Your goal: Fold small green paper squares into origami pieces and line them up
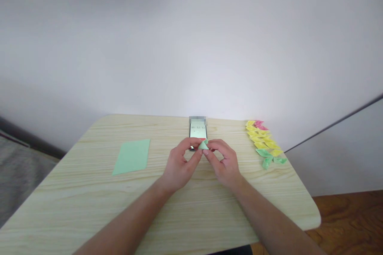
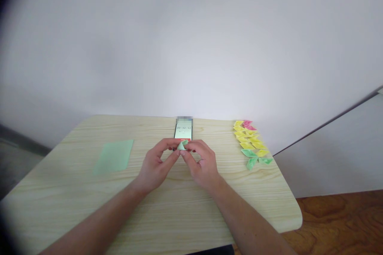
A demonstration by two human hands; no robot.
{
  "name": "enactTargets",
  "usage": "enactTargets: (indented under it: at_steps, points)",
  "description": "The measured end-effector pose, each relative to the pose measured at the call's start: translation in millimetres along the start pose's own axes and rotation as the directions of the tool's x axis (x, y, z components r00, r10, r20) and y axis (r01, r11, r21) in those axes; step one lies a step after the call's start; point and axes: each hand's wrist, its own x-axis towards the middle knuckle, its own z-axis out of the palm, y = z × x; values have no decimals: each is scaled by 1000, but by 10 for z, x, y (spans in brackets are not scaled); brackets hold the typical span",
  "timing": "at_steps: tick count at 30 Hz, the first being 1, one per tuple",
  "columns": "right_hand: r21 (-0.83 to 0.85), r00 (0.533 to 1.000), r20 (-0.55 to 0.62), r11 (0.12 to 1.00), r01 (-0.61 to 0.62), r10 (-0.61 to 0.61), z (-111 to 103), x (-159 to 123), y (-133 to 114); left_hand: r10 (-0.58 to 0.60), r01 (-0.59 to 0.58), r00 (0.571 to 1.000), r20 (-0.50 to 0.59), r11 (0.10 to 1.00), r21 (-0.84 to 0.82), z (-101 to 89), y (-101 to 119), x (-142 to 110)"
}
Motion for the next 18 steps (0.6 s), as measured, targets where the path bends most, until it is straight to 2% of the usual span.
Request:
enactTargets:
  at_steps: [5, 9, 13, 18]
  points:
    - [51, 1000, -18, 998, -24, 25, -7, -8, 26, -41, 46, 999, 35, 989, -143, -8, 12, 4]
    - [140, 988, -34, 979, -145, 151, 16, -44, 89, -48, 58, 997, 65, 984, -170, 6, 1, -1]
    - [329, 956, -40, 907, -262, 291, 39, -46, 131, -64, 82, 993, 101, 980, -181, -3, -5, 2]
    - [486, 918, 74, 789, -375, 391, -6, 24, 126, -1, 49, 981, 195, 969, -241, -40, 5, 13]
